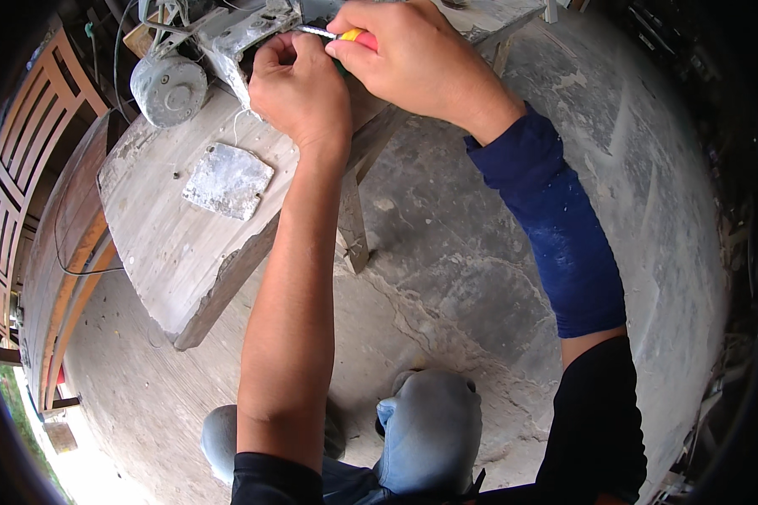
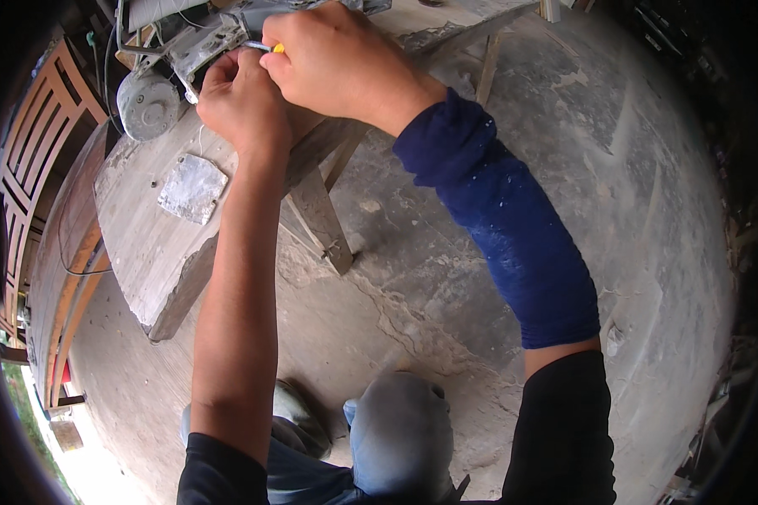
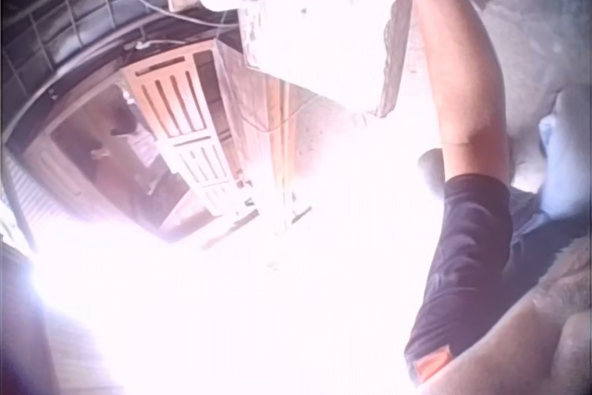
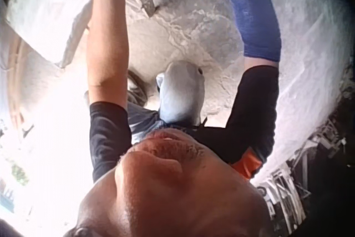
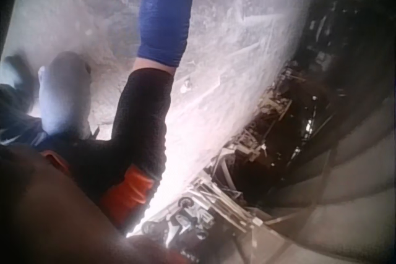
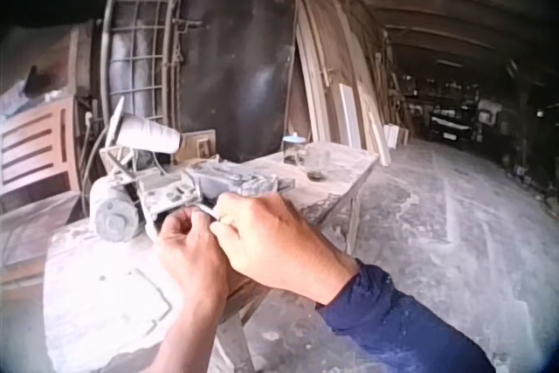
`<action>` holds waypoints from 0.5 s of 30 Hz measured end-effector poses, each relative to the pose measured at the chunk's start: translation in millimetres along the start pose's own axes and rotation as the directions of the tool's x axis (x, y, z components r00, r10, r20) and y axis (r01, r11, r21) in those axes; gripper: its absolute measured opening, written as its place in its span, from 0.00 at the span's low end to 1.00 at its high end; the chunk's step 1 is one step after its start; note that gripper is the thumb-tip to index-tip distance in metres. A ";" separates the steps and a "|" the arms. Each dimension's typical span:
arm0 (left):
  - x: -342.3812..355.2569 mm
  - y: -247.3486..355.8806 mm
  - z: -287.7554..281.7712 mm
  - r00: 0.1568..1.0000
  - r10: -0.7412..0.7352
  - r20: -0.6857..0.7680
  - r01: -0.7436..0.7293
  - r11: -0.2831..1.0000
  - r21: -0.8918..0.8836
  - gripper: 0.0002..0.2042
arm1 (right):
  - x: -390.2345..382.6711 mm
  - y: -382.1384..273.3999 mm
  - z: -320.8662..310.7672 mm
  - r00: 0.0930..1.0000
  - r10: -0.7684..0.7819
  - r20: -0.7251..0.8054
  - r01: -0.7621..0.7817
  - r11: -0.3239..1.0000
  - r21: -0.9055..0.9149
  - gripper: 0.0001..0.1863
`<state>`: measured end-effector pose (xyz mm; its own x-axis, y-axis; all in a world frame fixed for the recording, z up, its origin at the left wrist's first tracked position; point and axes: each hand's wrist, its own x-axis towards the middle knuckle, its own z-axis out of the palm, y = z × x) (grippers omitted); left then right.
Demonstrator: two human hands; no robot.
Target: The person kneels on the floor and uses a screwdriver to adjust screws on a disassembled electronic device placed on a wooden table. They repeatedly tighten and loosen screws while manipulating wires and internal components.
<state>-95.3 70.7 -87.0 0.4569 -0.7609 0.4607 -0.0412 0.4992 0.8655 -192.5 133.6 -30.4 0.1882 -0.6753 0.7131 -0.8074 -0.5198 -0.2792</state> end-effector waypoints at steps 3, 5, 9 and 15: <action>1.4 -8.9 3.4 1.000 0.020 0.004 -0.020 0.999 -0.048 0.07 | 14.7 1.6 -8.9 0.996 0.010 0.092 -0.015 0.998 0.056 0.08; -0.6 -6.5 4.8 1.000 0.019 -0.009 -0.019 0.998 -0.063 0.07 | 28.1 -3.8 -19.5 0.971 0.088 0.224 -0.088 0.996 -0.011 0.08; 0.4 -11.0 2.3 0.998 0.044 -0.035 -0.047 0.992 -0.114 0.08 | 3.4 -19.6 -8.7 1.000 -0.020 0.008 0.020 0.999 -0.027 0.09; -5.2 -5.3 2.5 0.999 -0.040 0.001 0.040 0.986 -0.162 0.10 | -9.8 -18.4 -9.2 0.995 -0.074 -0.070 0.070 0.996 -0.058 0.06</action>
<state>-99.7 71.0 -93.5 0.4577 -0.7805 0.4258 0.1216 0.5294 0.8396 -184.6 154.7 -26.3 0.2077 -0.5965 0.7753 -0.8231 -0.5348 -0.1910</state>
